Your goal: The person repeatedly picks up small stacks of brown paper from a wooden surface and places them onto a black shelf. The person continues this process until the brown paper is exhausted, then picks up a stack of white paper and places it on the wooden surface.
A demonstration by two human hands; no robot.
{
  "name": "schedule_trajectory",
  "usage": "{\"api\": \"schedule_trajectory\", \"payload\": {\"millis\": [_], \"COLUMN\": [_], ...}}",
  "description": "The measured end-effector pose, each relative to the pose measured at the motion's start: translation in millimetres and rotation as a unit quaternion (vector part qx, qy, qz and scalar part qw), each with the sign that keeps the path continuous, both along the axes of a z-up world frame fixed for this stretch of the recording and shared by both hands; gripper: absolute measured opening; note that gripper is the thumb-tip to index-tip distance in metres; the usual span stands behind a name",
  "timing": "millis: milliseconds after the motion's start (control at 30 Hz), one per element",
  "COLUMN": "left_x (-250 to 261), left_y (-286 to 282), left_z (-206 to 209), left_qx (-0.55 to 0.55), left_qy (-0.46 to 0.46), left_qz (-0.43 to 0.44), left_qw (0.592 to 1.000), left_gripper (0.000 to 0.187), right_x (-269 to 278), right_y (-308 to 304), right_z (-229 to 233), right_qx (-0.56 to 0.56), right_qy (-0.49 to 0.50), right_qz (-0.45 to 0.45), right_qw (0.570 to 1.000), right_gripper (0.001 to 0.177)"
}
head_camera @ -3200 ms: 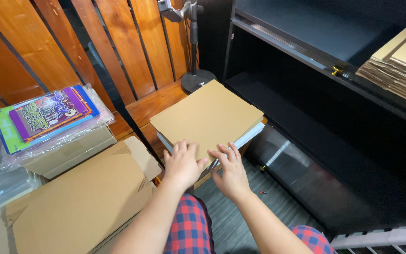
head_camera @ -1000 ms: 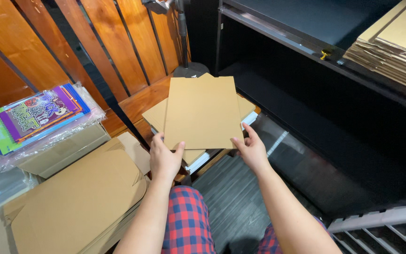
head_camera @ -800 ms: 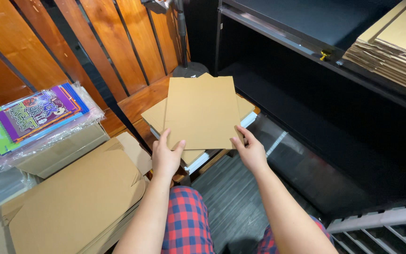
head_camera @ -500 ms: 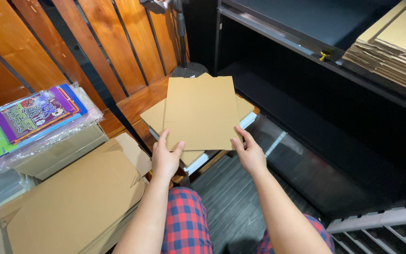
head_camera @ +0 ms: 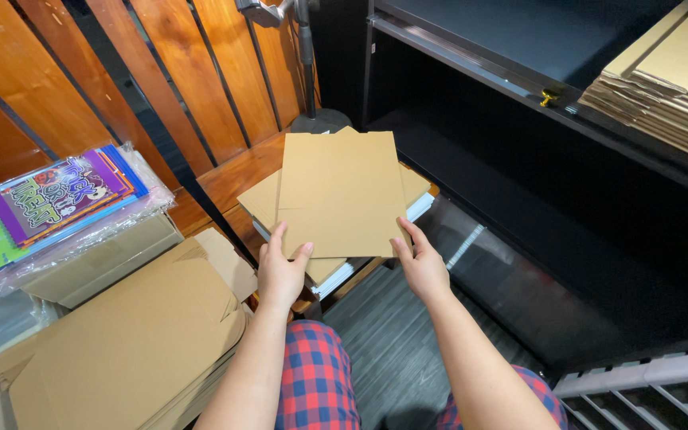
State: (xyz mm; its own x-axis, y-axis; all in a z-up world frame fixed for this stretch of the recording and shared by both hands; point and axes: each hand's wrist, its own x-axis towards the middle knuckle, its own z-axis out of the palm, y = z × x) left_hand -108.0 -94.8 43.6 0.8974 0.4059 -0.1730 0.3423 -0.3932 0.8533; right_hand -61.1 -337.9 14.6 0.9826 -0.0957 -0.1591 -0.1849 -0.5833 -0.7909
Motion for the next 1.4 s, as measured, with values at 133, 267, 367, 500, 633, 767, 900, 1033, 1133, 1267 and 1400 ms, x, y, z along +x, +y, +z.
{"api": "schedule_trajectory", "payload": {"millis": [133,267,367,500,633,767,900,1033,1133,1267,1400], "left_x": [1.4,0.5,-0.6,9.9,21.4,23.8,19.3,15.4,18.5,37.2,36.7], "left_y": [0.5,-0.3,-1.9,3.6,11.4,10.2,1.9,-12.3,-26.0,-50.1,-85.7], "left_z": [-1.9,-0.5,1.3,-13.6,-30.7,-30.9,-13.6,20.3,49.1,67.8,109.9], "left_qx": [0.001,0.009,0.006,0.020,0.041,0.056,0.034,0.009,0.000,0.029,-0.017], "left_qy": [-0.003,-0.002,-0.004,-0.012,-0.013,-0.042,-0.128,-0.190,-0.206,-0.326,-0.385], "left_qz": [0.002,0.000,0.005,0.030,0.044,0.060,0.079,0.061,0.017,-0.025,-0.076], "left_qw": [1.000,1.000,1.000,0.999,0.998,0.996,0.988,0.980,0.978,0.945,0.920], "left_gripper": [0.071,0.071,0.072,0.083,0.091,0.087,0.084,0.088,0.090,0.096,0.098], "right_x": [-0.4,0.7,11.4,37.5,39.3,39.6,43.9,41.4,37.8,24.8,10.2], "right_y": [1.2,2.4,-1.8,-13.3,-12.4,-11.9,-15.7,-28.9,-49.6,-86.8,-124.6], "right_z": [3.7,5.9,-10.8,-52.2,-42.9,-34.7,-23.0,17.7,53.7,107.3,147.7], "right_qx": [-0.004,-0.004,0.015,0.101,0.182,0.264,0.298,0.294,0.263,0.205,0.197], "right_qy": [0.002,-0.002,-0.011,-0.056,-0.058,-0.070,-0.096,-0.140,-0.194,-0.273,-0.333], "right_qz": [0.003,0.008,0.000,-0.048,-0.046,-0.044,-0.028,-0.022,-0.028,-0.060,-0.083], "right_qw": [1.000,1.000,1.000,0.992,0.980,0.961,0.949,0.945,0.945,0.938,0.918], "right_gripper": [0.047,0.047,0.047,0.060,0.065,0.054,0.052,0.053,0.055,0.048,0.046]}}
